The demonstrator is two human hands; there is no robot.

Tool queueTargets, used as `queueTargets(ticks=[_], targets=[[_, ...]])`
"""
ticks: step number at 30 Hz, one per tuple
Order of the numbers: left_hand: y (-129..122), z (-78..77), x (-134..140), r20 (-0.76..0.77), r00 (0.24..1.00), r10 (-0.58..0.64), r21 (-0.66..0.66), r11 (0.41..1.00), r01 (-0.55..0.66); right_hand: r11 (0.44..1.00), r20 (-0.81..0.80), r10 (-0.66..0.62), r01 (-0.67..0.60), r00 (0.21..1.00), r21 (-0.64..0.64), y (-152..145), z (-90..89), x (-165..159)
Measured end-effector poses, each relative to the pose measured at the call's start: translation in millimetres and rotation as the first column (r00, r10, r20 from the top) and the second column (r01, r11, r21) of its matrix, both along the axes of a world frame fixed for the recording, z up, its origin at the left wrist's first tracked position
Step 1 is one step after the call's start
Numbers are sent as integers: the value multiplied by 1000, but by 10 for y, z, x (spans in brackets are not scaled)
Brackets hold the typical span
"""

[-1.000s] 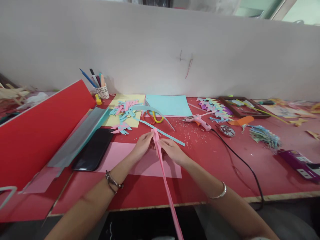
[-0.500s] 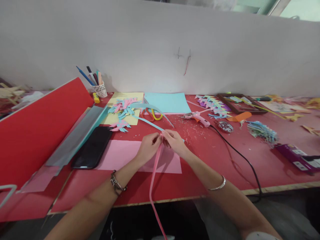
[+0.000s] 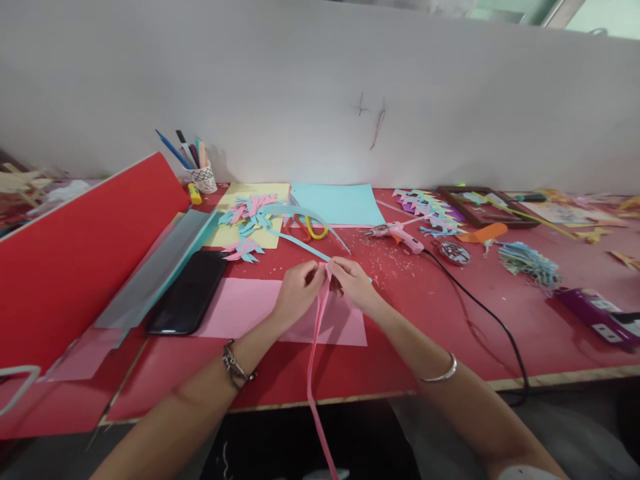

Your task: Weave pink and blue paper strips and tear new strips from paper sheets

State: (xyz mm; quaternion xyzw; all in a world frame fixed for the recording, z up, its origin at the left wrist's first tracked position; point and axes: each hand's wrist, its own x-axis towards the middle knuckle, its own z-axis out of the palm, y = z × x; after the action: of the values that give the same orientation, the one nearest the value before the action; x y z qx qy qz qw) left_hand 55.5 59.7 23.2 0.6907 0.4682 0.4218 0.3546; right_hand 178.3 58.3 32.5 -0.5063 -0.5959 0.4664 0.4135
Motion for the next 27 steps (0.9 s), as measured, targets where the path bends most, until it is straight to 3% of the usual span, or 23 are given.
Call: queueTargets(ticks=[10, 17, 27], targets=[[66, 2, -50, 47, 999, -16, -76, 997, 20, 986, -153, 116, -132, 981, -101, 4, -81, -35], [63, 3, -45, 94, 994, 52, -79, 996, -44, 984, -240, 59, -97, 969, -150, -32, -121, -105], [81, -19, -56, 168, 986, 21, -132, 991, 1, 981, -171, -4, -30, 985, -193, -76, -71, -147]])
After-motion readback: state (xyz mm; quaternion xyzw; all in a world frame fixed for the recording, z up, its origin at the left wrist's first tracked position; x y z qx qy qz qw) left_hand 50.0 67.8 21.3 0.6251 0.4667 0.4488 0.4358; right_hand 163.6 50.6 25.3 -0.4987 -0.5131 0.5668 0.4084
